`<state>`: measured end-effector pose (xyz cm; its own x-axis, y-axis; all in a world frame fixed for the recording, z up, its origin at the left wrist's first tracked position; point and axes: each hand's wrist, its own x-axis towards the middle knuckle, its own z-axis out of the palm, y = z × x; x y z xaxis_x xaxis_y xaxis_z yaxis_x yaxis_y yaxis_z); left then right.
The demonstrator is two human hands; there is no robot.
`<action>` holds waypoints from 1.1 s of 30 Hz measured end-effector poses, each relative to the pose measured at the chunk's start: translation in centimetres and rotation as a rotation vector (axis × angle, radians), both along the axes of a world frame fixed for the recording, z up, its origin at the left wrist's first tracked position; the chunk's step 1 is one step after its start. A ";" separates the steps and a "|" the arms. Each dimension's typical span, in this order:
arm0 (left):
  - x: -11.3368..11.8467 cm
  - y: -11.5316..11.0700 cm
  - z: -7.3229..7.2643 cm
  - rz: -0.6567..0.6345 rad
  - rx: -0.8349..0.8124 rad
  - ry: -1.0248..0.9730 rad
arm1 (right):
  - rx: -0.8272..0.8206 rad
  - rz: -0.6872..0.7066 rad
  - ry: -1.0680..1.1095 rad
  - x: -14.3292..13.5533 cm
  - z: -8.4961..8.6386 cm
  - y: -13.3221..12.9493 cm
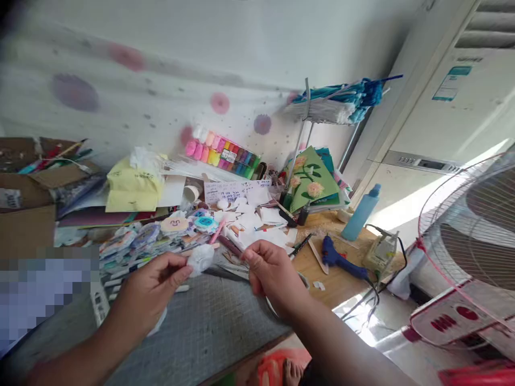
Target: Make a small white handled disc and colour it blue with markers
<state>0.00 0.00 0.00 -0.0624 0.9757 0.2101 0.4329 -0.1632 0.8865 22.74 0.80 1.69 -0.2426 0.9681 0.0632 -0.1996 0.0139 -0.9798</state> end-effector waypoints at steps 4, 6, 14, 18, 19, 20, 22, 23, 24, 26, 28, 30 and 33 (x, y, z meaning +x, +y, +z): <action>0.0 0.5 -0.2 0.012 0.001 -0.013 | 0.019 0.093 0.139 0.0 0.7 -0.1; -0.1 0.7 -0.5 0.024 0.004 -0.025 | -0.005 0.145 0.200 0.1 0.9 -0.3; -0.7 1.2 -1.6 0.049 0.046 0.016 | -0.067 0.086 0.256 0.1 1.3 -1.0; -0.7 1.0 -1.5 0.003 0.227 0.099 | -0.024 0.076 0.087 0.4 1.5 -1.1; -0.7 0.9 -1.4 -0.007 0.291 0.123 | -0.003 0.072 0.038 0.4 1.5 -1.2; -0.6 0.8 -1.3 -0.012 0.351 0.145 | 0.025 0.066 -0.007 0.4 1.6 -1.3; -0.6 0.6 -1.2 -0.010 0.450 0.179 | 0.088 0.051 -0.074 0.5 1.8 -1.7; -0.6 0.5 -1.1 -0.012 0.488 0.193 | 0.118 0.048 -0.099 0.5 1.9 -1.9; -0.6 0.4 -1.0 -0.018 0.519 0.204 | 0.142 0.049 -0.120 0.5 2.0 -2.1; -0.5 0.2 -0.8 -0.034 0.554 0.214 | 0.184 0.063 -0.157 0.5 2.1 -2.2; -0.4 0.0 -0.5 -0.046 0.535 0.186 | 0.250 0.068 -0.215 0.7 2.0 -2.1; -0.2 -0.1 -0.2 -0.031 0.383 0.058 | 0.321 0.041 -0.310 0.8 1.7 -1.7; 0.2 0.0 0.0 -0.030 -0.004 -0.296 | 0.296 -0.033 -0.479 0.4 0.8 -1.1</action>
